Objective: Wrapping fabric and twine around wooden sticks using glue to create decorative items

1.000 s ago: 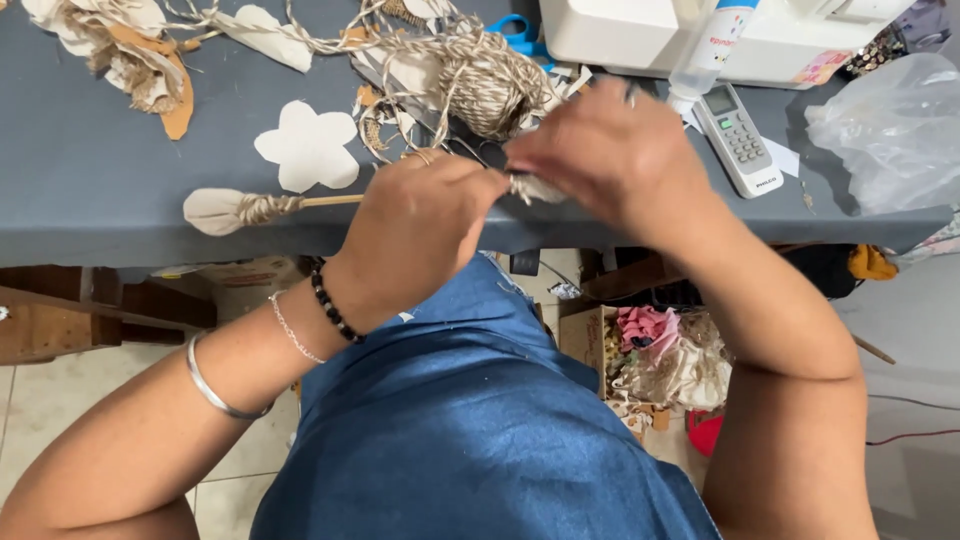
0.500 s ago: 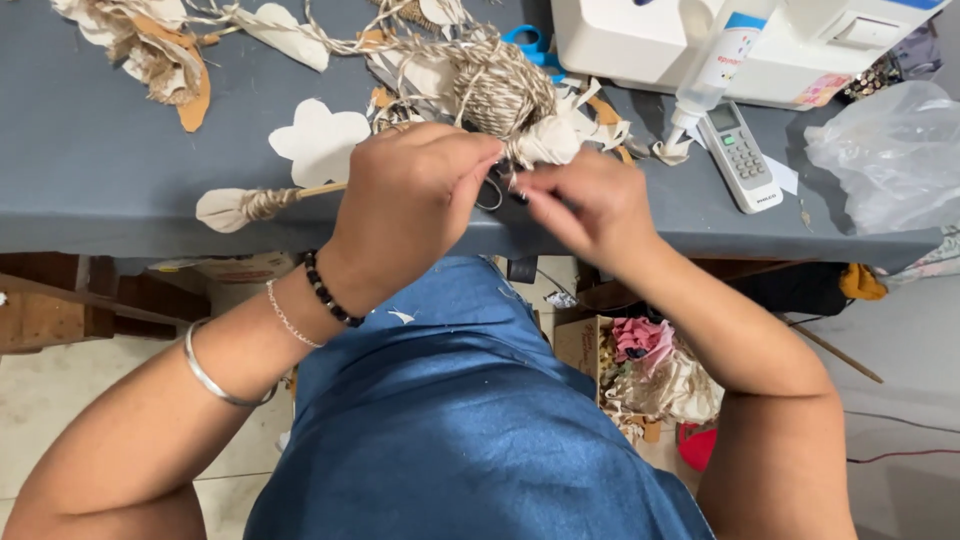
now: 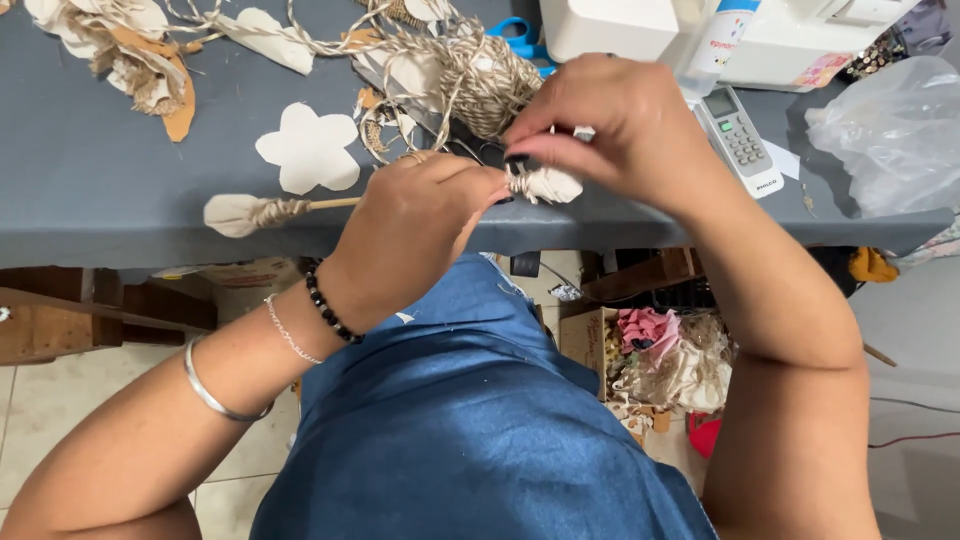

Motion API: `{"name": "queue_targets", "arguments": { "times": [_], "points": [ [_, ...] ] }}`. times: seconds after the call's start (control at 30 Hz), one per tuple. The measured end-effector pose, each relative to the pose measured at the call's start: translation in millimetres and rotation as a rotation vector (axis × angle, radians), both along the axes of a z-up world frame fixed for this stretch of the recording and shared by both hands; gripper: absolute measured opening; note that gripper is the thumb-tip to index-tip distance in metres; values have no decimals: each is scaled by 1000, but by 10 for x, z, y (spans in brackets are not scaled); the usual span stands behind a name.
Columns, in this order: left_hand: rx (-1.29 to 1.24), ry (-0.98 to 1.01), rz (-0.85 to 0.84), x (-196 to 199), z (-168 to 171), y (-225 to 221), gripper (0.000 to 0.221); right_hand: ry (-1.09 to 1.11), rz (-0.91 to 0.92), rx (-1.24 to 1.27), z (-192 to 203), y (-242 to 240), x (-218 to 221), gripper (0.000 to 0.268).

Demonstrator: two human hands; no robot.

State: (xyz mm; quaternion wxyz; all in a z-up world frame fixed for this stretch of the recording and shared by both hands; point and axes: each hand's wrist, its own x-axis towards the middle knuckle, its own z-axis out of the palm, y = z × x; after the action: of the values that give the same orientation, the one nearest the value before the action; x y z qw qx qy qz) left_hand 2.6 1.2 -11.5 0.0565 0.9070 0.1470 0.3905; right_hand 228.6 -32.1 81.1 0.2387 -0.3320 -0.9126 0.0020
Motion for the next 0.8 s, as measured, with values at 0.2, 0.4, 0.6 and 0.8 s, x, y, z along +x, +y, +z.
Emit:
{"name": "queue_targets", "arguments": {
  "times": [0.2,0.4,0.6,0.8],
  "points": [
    [-65,-121,-26,-27,131,-30,6,415,1,-777,-527,230,299,17],
    [-11,-234,63,-46,36,201,13,450,-220,-255,-800,-182,9,10],
    [1,-99,69,47,-70,225,16,-325,-121,693,-383,-300,-73,9],
    [68,70,80,76,-89,172,37,-173,-125,270,-160,-119,-118,14]
  ]
}}
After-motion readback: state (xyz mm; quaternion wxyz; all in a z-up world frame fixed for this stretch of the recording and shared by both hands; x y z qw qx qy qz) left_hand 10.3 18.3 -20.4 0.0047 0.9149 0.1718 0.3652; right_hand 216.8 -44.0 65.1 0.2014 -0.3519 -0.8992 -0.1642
